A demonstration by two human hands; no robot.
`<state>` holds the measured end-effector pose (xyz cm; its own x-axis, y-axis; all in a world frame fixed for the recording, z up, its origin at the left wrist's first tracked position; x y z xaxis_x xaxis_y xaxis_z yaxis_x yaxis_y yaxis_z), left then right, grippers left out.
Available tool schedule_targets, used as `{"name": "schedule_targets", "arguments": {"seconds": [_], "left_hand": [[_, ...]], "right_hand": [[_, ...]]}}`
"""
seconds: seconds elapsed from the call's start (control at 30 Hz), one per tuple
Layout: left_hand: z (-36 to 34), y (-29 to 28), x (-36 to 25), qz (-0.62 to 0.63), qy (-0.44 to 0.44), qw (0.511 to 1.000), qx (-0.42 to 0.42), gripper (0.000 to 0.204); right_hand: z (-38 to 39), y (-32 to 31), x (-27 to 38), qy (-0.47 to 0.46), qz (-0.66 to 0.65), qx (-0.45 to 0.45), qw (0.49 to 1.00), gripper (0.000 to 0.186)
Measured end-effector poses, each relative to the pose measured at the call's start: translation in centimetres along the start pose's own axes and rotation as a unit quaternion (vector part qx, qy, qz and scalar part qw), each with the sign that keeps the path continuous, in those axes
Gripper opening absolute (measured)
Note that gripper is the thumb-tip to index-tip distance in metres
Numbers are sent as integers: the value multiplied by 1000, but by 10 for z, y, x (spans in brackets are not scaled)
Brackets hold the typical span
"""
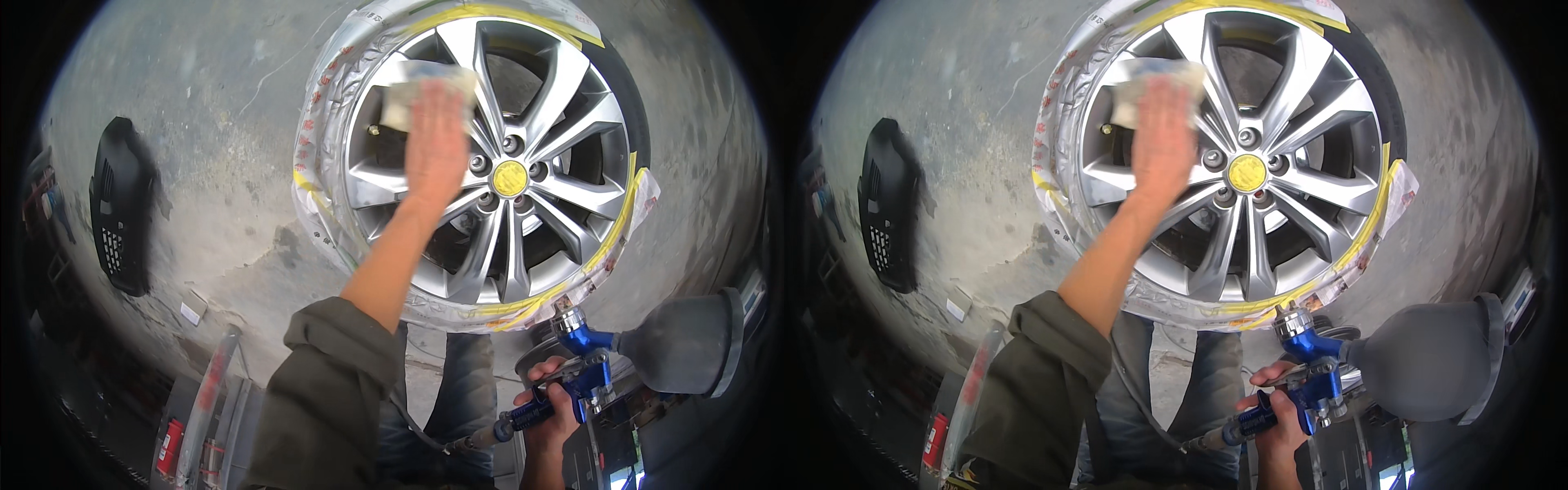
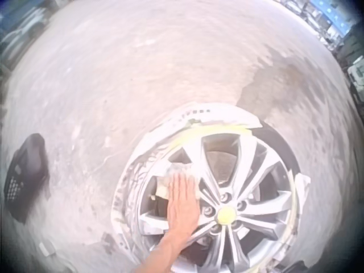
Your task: The person wipes a car wheel with a cloth, then uses a spray gun to apply paint to the wheel's surface. The person repeats this process on a second wheel, wiping and spraying each one in turn.
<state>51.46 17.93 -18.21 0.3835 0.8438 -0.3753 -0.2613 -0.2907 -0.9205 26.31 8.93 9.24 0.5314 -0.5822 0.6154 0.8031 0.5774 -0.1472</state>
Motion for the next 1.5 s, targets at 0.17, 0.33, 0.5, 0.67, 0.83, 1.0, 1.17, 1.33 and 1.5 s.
{"name": "schedule_targets", "arguments": {"seconds": [0.17, 0.33, 0.5, 0.67, 0.83, 1.0, 1.17, 1.33, 1.5], "left_hand": [[-14, -13, 15, 187, -237, 947, -109, 62], [14, 10, -56, 344, -349, 867, -94, 65], [-2, 5, -30, 376, -377, 835, -139, 64], [-26, -7, -9, 413, -449, 774, -169, 63], [41, 7, -70, 335, -334, 879, -50, 55], [9, -58, -11, 311, -150, 931, -122, 44], [-57, -79, 45, -44, 204, 978, -19, 49], [-16, -71, 114, -250, 338, 899, 120, 52], [-6, -80, 124, -306, 407, 833, 219, 53]], "right_hand": [[-3, 0, 0, 2, -3, 6, 1000, 39], [-1, -5, 3, -1, 15, -4, 1000, 40], [-3, -14, 7, -18, 1, 6, 1000, 41], [-4, -15, 2, -1, 2, 9, 1000, 41], [-3, -14, 0, 14, -16, 14, 1000, 39], [-1, -17, 4, -7, 8, 2, 1000, 40], [-4, -23, -2, -8, 6, -1, 1000, 40], [-4, -29, -4, -9, 4, -21, 1000, 40], [-7, -32, -6, -1, 11, -11, 1000, 41]]}}
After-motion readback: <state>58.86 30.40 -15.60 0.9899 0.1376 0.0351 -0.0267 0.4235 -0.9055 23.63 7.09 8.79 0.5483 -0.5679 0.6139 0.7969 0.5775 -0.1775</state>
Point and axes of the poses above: each hand's wrist, its own z-axis away from the middle knuckle, its own y-axis out of the palm, x = y × z, the point moved 5 cm from there along -z, towards the middle knuckle, and after that the axes turned 2 degrees about -y, right-handed, at the moved point
